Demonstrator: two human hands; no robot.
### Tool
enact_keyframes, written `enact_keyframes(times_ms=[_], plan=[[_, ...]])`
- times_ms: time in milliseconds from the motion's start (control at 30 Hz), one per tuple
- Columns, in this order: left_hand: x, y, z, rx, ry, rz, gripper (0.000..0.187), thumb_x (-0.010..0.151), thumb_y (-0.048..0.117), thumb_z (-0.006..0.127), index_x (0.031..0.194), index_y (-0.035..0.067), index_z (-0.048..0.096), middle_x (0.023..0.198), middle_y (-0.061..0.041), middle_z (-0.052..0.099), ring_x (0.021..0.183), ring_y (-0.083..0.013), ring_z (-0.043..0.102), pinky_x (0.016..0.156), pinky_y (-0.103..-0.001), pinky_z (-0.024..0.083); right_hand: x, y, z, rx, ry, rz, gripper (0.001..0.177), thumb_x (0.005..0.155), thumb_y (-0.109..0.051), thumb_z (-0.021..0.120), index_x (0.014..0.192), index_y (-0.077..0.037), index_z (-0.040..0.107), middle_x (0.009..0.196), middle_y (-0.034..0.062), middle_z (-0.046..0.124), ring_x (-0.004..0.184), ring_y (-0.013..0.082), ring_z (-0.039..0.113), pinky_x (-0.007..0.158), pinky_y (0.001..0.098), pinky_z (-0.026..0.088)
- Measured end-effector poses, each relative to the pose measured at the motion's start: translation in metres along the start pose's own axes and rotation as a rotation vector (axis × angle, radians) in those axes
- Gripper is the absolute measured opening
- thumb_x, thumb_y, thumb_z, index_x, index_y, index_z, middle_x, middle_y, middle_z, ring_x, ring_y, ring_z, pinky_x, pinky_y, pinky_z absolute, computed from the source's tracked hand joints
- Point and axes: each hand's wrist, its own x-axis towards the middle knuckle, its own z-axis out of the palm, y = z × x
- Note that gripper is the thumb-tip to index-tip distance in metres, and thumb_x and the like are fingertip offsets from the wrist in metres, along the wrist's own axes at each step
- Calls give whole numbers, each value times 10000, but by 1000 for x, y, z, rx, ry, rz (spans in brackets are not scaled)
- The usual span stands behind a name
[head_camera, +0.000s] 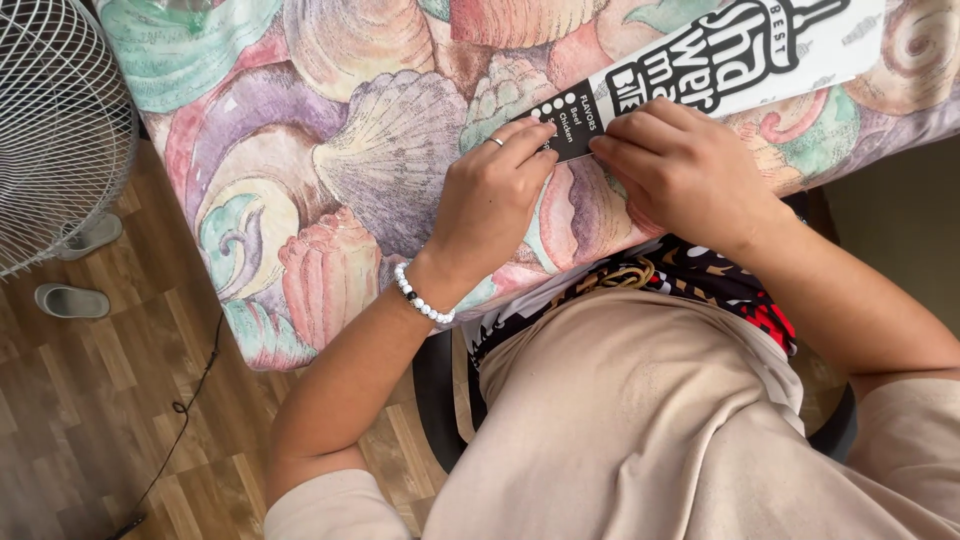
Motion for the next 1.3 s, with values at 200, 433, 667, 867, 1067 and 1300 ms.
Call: enact_keyframes(times_ms=[200, 433, 667, 867, 1067, 1300], plan=[[-1, -2, 2, 20, -9, 30, 86, 907, -48, 742, 986, -20, 762, 1101, -138, 745, 1089, -340, 700, 771, -416, 631, 2, 4, 1, 9, -52, 0, 111, 1050, -8, 657, 1108, -22, 750, 1077, 92, 674, 865, 273, 583, 786, 352, 528], [0, 1, -1, 62, -44, 47, 46, 923, -28, 723, 953, 1, 744, 1103, -134, 740, 1096, -327, 698, 803, -402, 605, 3, 5, -1, -6, -69, -18, 129, 1097, -12, 600, 1099, -3, 729, 1055, 97, 658, 842, 265, 557, 759, 353, 508], [4, 3, -8, -19, -88, -12, 77, 969, -75, 639, 973, -20, 693, 1253, -200, 657, 1041, -341, 691, 923, -440, 556, 0, 8, -3, -31, -81, -47, 127, 1053, 17, 609, 1095, 5, 728, 1070, 100, 652, 836, 264, 565, 761, 348, 524], [3, 5, -6, 5, -161, -79, 141, 974, -109, 627, 1070, -9, 653, 1331, -212, 592, 1020, -318, 631, 926, -437, 515, -22, 26, -16, -185, -165, -27, 136, 1046, -60, 681, 1148, -105, 760, 1128, 6, 703, 924, 195, 627, 756, 286, 549], [8, 8, -9, -50, -161, -80, 112, 997, -102, 597, 1084, -52, 644, 1317, -230, 580, 1249, -381, 566, 1095, -479, 480, -28, 33, -21, -274, -167, -50, 105, 1109, -82, 645, 1140, -125, 735, 1152, -15, 692, 892, 179, 616, 765, 264, 543], [8, 4, -14, 13, -285, -96, 145, 1062, 18, 548, 1130, 66, 666, 1501, -179, 534, 1347, -358, 603, 1197, -506, 406, -26, 36, -29, -261, -176, -93, 114, 1145, -111, 597, 1130, -100, 710, 1141, 15, 674, 880, 175, 615, 829, 267, 561]])
